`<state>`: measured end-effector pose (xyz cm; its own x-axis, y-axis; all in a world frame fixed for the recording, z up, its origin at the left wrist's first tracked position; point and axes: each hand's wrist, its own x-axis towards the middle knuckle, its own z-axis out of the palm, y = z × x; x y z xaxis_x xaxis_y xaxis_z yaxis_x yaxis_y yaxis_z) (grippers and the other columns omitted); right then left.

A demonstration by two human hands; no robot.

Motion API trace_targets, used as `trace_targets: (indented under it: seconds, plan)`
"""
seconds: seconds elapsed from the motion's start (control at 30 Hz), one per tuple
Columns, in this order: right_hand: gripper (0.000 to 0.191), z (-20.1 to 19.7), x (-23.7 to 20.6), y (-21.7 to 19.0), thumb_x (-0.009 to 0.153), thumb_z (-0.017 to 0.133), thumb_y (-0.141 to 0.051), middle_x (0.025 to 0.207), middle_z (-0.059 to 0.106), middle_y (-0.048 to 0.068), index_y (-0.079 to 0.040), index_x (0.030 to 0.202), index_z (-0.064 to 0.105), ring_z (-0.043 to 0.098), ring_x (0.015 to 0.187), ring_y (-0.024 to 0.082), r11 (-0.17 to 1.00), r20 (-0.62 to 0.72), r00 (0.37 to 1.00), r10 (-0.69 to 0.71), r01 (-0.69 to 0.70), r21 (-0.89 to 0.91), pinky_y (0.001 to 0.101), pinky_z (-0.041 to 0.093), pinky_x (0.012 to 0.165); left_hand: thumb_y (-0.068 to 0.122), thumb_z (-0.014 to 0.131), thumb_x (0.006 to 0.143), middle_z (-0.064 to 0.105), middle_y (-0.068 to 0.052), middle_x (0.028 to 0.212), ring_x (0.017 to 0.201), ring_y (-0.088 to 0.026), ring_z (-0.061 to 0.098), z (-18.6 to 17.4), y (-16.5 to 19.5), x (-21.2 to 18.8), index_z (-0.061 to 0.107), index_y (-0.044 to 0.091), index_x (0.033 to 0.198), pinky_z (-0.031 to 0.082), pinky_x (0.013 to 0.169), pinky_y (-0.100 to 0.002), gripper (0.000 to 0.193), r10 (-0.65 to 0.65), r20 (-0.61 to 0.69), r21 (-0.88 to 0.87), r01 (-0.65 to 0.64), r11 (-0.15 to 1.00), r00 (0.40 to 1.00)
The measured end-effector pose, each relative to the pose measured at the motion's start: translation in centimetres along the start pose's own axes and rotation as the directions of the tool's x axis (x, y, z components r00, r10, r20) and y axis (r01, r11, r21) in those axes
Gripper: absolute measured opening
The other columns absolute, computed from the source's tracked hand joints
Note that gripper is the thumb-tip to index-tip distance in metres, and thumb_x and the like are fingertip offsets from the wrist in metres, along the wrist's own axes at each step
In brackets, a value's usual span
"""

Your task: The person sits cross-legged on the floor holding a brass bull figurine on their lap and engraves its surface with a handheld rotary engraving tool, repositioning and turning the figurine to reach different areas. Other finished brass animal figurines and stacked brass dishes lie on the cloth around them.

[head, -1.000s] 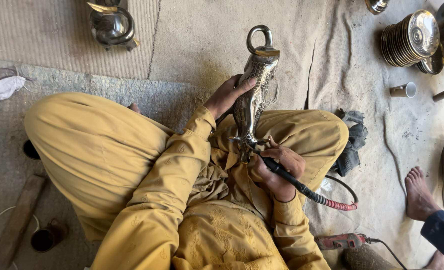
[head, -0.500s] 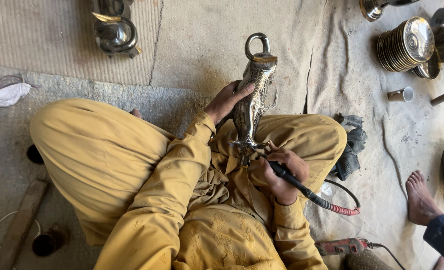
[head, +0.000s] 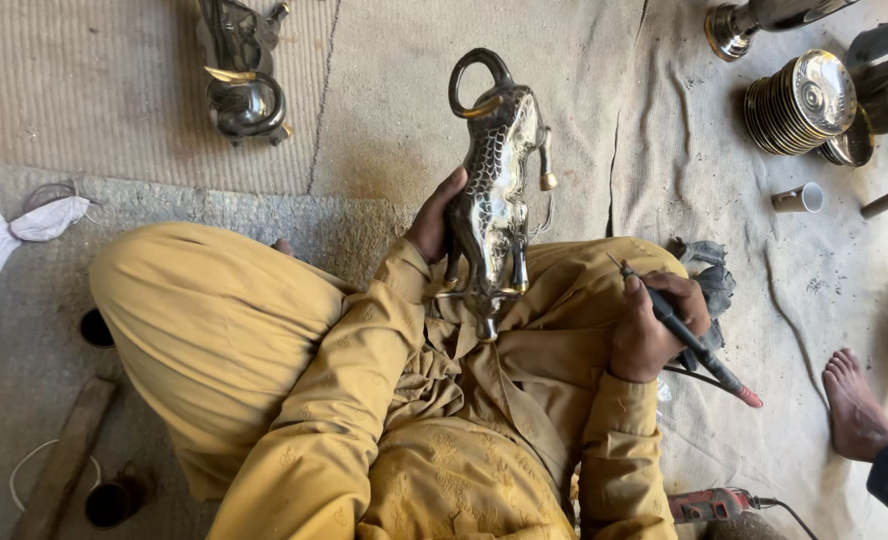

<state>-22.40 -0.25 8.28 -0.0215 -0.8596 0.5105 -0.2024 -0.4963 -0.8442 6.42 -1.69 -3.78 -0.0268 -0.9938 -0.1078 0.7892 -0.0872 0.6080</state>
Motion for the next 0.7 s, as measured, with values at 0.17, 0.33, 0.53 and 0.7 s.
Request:
trace_targets:
  seconds: [0.17, 0.33, 0.53, 0.7]
  plan:
    - [0.015, 0.6, -0.6, -1.0, 0.094, 0.076, 0.005, 0.084, 0.065, 0.004, 0.001, 0.097, 0.062, 0.059, 0.07, 0.009, 0.992, 0.022, 0.997, 0.069, -0.071, 0.108, 0.0201, 0.047, 0.068, 0.059, 0.044, 0.106, 0.069, -0.017, 0.126, 0.111, -0.028, 0.069, 0.2, 0.7, -0.2, 0.047, 0.0, 0.15, 0.057, 0.1, -0.044, 0.073, 0.003, 0.152, -0.411, 0.061, 0.91, 0.988]
    - [0.015, 0.7, -1.1, -2.6, 0.093, 0.076, 0.006, 0.083, 0.065, 0.005, 0.001, 0.097, 0.063, 0.062, 0.069, 0.01, 0.994, 0.002, 0.999, 0.04, -0.04, 0.106, 0.0213, 0.049, 0.067, 0.061, 0.041, 0.106, 0.069, -0.017, 0.126, 0.109, -0.029, 0.071, 0.9, 1.5, -0.5, 0.052, 0.003, 0.145, 0.058, 0.097, -0.044, 0.071, 0.045, 0.274, -0.554, 0.119, 0.824, 0.961]
    - [0.016, 0.5, -1.3, -2.5, 0.094, 0.077, 0.007, 0.085, 0.065, 0.006, 0.002, 0.097, 0.063, 0.061, 0.067, 0.01, 0.998, -0.006, 0.999, 0.038, -0.037, 0.056, 0.0198, 0.049, 0.064, 0.056, 0.044, 0.11, 0.069, -0.016, 0.128, 0.112, -0.024, 0.071, 0.0, 1.0, -0.2, 0.051, 0.001, 0.147, 0.058, 0.101, -0.044, 0.067, 0.111, 0.162, -0.439, -0.029, 0.898, 0.98]
    - [0.015, 0.8, -1.0, -1.6, 0.094, 0.075, 0.007, 0.084, 0.065, 0.007, 0.001, 0.096, 0.061, 0.063, 0.069, 0.011, 0.989, -0.038, 0.994, 0.101, -0.096, 0.109, 0.0211, 0.05, 0.066, 0.053, 0.048, 0.116, 0.067, -0.021, 0.132, 0.116, -0.029, 0.069, -0.1, 0.9, -0.6, 0.049, -0.002, 0.151, 0.057, 0.103, -0.049, 0.065, 0.185, 0.195, -0.49, -0.068, 0.869, 0.963]
